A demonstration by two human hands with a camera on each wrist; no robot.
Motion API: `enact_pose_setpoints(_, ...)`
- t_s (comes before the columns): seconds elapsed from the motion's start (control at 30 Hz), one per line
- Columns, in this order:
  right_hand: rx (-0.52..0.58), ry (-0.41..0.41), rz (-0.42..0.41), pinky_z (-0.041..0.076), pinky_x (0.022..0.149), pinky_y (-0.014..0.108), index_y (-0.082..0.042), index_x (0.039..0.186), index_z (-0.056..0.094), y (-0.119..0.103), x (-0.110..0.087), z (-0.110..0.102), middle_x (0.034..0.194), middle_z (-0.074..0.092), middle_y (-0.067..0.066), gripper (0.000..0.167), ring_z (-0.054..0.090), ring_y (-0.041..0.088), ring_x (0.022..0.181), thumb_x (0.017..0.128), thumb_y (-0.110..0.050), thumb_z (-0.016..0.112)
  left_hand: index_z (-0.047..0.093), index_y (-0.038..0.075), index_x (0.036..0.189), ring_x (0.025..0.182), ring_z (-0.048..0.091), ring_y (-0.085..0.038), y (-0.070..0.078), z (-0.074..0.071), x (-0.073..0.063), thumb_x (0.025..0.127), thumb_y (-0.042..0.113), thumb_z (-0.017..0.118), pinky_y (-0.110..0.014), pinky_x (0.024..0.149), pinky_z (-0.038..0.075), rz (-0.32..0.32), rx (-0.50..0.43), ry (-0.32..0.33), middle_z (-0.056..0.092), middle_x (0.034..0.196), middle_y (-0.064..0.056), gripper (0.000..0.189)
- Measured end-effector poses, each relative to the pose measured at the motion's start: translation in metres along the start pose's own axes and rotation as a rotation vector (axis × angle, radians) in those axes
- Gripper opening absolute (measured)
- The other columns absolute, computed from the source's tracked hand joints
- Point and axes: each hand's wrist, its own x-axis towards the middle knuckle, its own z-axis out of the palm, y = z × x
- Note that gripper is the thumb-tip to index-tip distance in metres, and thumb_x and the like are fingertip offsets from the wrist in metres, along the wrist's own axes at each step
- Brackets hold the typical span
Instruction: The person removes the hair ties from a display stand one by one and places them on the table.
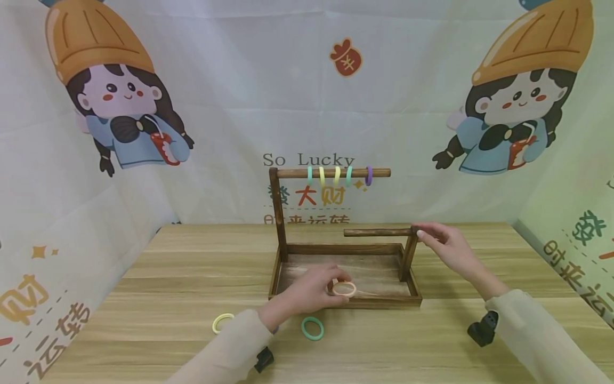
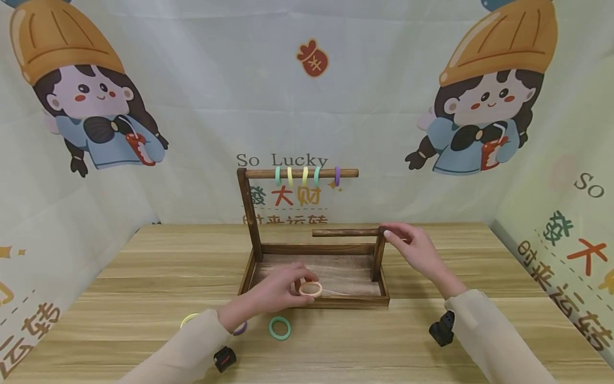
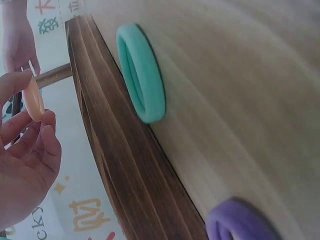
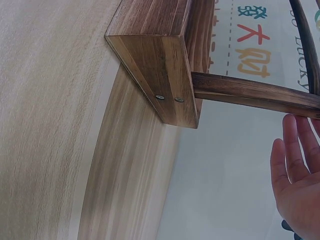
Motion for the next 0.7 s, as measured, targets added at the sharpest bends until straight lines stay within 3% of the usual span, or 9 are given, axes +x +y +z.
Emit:
enact_pose_setpoints(0.4,-0.008,-0.006,0.014,0.045,0.075,0.018,-0.001,0.121,0.052,0.0,0.0,0.0,0.117,0.053,0.015,0.036,0.051,0.005,0.095,0.093,-0.023,0.045,0.063,0.013,0.098,0.06,0.041,0.001,0.012,0.014,-0.003,0.077,0.031,0.068,-0.008,0.052,0.034,0.04,0.039,-0.113,0.046,0.075,0.01,0.028)
enact_pose_setpoints(0.57,-0.019,-0.002,0.017,0.045,0.075,0.017,0.0,0.12,0.052,0.001,0.001,0.0,0.116,0.054,0.015,0.036,0.052,0.005,0.095,0.093,-0.024,0.045,0.063,0.014,0.097,0.064,0.04,0.001,0.015,0.021,-0.006,0.076,0.033,0.068,-0.009,0.055,0.033,0.039,0.087,-0.172,0.05,0.08,0.01,0.029)
enact_pose_setpoints(0.7,-0.022,-0.002,0.024,0.045,0.075,0.018,0.0,0.119,0.052,0.001,0.001,0.0,0.116,0.054,0.015,0.037,0.052,0.014,0.098,0.093,-0.025,0.045,0.063,0.013,0.097,0.068,0.041,0.001,0.016,0.026,-0.009,0.076,0.035,0.068,-0.009,0.056,0.033,0.053,0.093,-0.209,0.052,0.084,0.01,0.031)
